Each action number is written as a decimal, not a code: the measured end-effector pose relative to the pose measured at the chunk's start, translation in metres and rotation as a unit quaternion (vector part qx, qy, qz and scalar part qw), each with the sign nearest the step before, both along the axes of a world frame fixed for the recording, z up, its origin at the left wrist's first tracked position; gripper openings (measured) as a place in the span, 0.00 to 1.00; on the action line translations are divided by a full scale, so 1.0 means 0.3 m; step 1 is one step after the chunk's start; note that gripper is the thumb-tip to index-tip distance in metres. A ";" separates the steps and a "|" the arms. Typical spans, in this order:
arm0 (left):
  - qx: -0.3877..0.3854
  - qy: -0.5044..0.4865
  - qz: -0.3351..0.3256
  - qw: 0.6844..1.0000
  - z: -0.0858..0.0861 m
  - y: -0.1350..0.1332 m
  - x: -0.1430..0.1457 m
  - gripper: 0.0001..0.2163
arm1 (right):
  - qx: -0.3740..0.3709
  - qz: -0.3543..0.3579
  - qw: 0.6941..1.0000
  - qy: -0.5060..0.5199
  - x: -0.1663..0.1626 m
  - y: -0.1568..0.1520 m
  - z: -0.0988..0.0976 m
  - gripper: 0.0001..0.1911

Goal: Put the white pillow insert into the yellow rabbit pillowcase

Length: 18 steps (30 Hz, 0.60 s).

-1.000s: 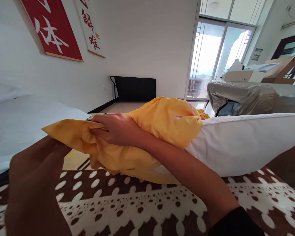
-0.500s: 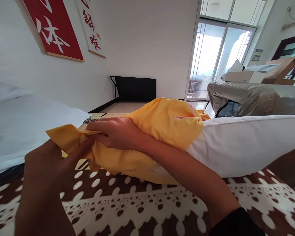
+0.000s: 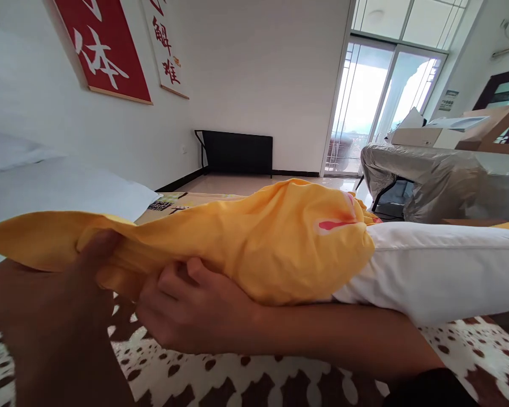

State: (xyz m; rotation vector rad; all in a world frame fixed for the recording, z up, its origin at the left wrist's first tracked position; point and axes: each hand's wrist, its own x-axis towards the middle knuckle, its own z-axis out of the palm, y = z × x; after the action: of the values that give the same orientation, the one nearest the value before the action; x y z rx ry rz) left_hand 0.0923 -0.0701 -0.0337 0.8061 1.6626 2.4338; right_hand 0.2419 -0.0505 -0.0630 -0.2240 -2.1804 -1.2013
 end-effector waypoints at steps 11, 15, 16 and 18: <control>0.102 0.017 -0.008 0.995 -0.024 -0.046 0.043 0.14 | -0.051 0.052 0.997 -0.041 0.112 0.016 -0.019 0.09; 0.121 0.021 -0.027 0.992 -0.027 -0.033 0.036 0.12 | -0.139 0.098 0.982 -0.083 0.137 0.011 0.014 0.10; 0.120 0.020 -0.032 0.992 -0.029 -0.028 0.033 0.13 | -0.177 0.095 0.974 -0.101 0.142 0.009 0.025 0.10; 0.120 0.019 -0.045 0.992 -0.033 -0.016 0.024 0.13 | -0.257 0.080 0.952 -0.145 0.153 0.005 0.049 0.12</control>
State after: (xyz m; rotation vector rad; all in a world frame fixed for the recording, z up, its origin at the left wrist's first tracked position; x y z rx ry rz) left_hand 0.0994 -0.0749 -0.0436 0.9405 1.3267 2.6016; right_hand 0.2877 -0.0489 -0.0482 -0.0825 -2.6850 -0.5846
